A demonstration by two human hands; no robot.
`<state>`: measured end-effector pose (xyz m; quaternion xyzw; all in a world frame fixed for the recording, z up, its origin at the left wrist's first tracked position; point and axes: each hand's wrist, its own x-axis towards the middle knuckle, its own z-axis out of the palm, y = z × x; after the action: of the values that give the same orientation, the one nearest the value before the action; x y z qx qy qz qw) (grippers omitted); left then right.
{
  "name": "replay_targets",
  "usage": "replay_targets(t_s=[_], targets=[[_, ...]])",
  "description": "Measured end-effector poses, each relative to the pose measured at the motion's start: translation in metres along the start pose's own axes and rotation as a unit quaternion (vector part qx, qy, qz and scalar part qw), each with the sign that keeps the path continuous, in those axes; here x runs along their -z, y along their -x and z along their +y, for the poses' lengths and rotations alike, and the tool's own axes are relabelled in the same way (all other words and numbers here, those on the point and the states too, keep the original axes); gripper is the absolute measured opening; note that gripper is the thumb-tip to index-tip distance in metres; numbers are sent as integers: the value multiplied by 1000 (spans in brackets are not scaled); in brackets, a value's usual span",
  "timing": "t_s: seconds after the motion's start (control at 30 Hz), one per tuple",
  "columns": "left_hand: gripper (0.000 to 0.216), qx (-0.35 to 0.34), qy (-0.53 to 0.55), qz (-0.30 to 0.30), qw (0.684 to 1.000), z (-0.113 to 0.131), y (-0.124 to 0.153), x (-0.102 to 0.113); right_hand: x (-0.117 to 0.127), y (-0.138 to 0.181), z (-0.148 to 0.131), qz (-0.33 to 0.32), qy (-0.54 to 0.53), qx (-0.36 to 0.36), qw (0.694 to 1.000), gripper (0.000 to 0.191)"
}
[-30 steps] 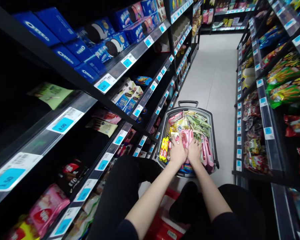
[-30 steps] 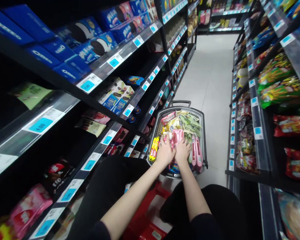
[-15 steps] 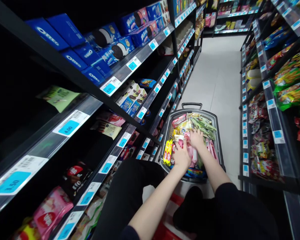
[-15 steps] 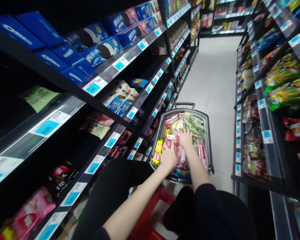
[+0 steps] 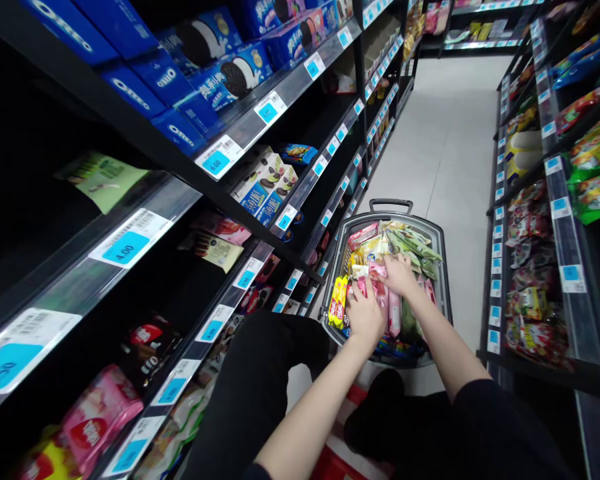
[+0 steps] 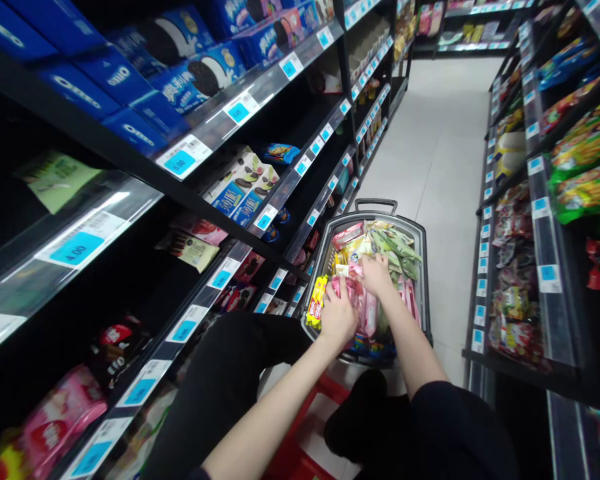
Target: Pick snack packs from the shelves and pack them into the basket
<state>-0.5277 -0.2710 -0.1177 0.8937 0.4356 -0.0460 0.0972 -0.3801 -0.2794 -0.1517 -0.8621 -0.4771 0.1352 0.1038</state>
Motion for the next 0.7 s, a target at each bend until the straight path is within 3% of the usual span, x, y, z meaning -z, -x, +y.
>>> replay_targets(t_s=[0.13,0.3,0.47,0.53,0.7], targets=[[75,-24,49,-23,998,-16,4,8,2,10,1,32,-27,19,999,17],[73,-12,71,-27,997,-19,10,13,2,20,-12,37,-44,24,998,19],[74,-13,61,-15,998,-15,11,11,-8,23,-23,-6,-60,-86,994,45],[74,-12,49,-4,999,-14,11,9,-9,23,-26,-29,-61,-123,990,40],[71,9,9,6,1000,-4,8,6,5,25,-27,-13,-33,-156,987,29]])
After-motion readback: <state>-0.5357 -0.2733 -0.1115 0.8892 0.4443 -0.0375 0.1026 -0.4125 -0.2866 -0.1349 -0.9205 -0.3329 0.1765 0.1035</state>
